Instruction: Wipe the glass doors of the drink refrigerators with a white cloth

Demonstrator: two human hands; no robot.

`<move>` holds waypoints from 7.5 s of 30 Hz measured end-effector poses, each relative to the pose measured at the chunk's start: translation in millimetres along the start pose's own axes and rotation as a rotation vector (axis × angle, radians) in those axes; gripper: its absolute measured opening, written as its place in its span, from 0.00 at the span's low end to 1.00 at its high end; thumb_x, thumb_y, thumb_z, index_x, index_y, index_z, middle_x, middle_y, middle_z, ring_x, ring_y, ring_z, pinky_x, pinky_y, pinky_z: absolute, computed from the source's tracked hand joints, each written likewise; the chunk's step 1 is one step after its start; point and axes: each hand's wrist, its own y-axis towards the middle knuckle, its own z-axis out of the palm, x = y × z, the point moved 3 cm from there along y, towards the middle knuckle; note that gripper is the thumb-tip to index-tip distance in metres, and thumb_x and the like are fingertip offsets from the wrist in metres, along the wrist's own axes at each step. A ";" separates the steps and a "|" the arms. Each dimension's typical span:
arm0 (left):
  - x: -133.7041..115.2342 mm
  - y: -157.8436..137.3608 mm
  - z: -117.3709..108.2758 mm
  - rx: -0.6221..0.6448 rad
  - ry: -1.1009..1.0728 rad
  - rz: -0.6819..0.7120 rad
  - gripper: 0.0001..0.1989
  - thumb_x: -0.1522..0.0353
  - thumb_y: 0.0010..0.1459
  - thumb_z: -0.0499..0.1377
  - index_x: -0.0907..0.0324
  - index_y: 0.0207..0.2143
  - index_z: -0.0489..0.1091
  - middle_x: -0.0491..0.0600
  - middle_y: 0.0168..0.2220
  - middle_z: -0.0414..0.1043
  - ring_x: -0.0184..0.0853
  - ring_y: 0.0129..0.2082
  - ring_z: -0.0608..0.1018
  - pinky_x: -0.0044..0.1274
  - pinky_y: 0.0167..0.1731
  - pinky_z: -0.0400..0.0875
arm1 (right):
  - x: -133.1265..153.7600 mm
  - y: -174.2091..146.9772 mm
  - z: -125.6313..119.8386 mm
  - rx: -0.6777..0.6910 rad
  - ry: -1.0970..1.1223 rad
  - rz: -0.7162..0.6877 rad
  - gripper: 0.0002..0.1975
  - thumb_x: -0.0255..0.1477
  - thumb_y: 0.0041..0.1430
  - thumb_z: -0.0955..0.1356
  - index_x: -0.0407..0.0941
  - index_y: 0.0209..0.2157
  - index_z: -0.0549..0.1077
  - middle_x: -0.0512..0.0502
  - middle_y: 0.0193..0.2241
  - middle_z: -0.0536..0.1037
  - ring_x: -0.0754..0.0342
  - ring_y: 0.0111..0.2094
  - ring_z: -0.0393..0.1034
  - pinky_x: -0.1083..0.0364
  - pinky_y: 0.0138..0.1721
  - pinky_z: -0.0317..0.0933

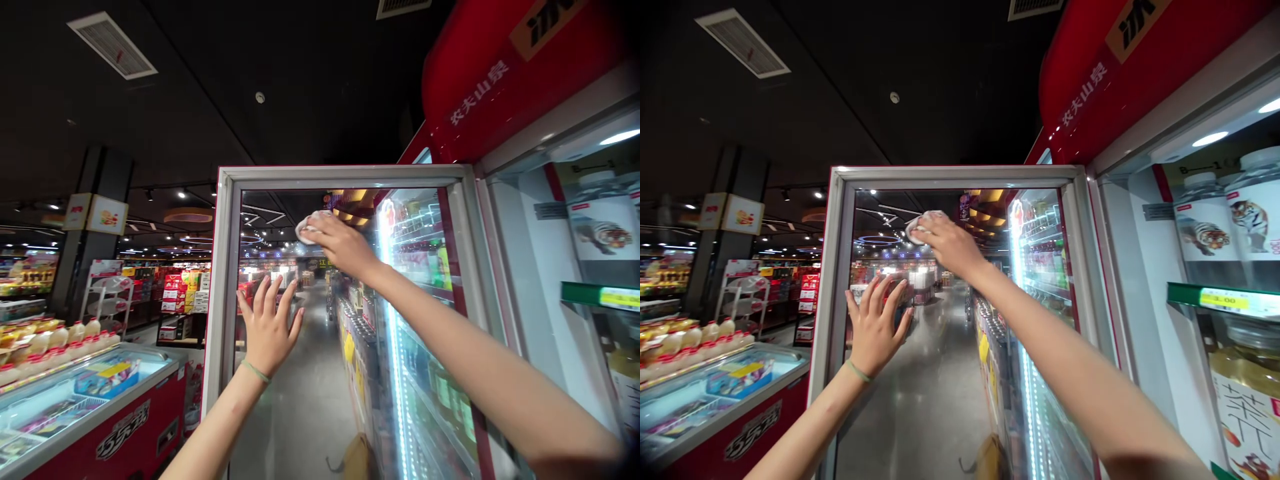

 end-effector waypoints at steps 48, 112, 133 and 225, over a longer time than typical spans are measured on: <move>-15.3 14.2 -1.1 0.042 -0.045 0.033 0.26 0.65 0.64 0.59 0.52 0.64 0.68 0.60 0.66 0.65 0.57 0.69 0.63 0.60 0.69 0.37 | -55.1 -20.8 -37.7 -0.132 -0.066 0.393 0.31 0.16 0.65 0.58 0.58 0.60 0.74 0.56 0.66 0.70 0.47 0.72 0.54 0.35 0.69 0.59; -69.0 50.7 7.7 0.064 -0.116 0.241 0.33 0.65 0.69 0.56 0.46 0.73 0.51 0.52 0.72 0.56 0.47 0.73 0.58 0.48 0.72 0.45 | -89.6 -152.2 -75.2 -0.180 -0.121 0.598 0.33 0.20 0.69 0.54 0.58 0.69 0.63 0.56 0.72 0.59 0.48 0.75 0.44 0.38 0.74 0.49; -80.0 52.4 -5.7 0.084 -0.061 0.239 0.30 0.64 0.70 0.55 0.49 0.72 0.55 0.54 0.72 0.57 0.47 0.73 0.58 0.49 0.72 0.46 | -109.3 -131.0 -86.9 -0.338 -0.117 0.769 0.32 0.19 0.67 0.55 0.54 0.67 0.67 0.52 0.70 0.62 0.47 0.72 0.53 0.41 0.71 0.57; -87.3 54.5 -33.3 0.100 -0.047 0.287 0.28 0.65 0.67 0.56 0.53 0.69 0.61 0.59 0.68 0.63 0.53 0.71 0.62 0.50 0.70 0.50 | -34.6 -222.9 -53.2 -0.377 -0.043 0.664 0.30 0.20 0.70 0.55 0.55 0.66 0.67 0.50 0.69 0.64 0.47 0.73 0.52 0.38 0.72 0.55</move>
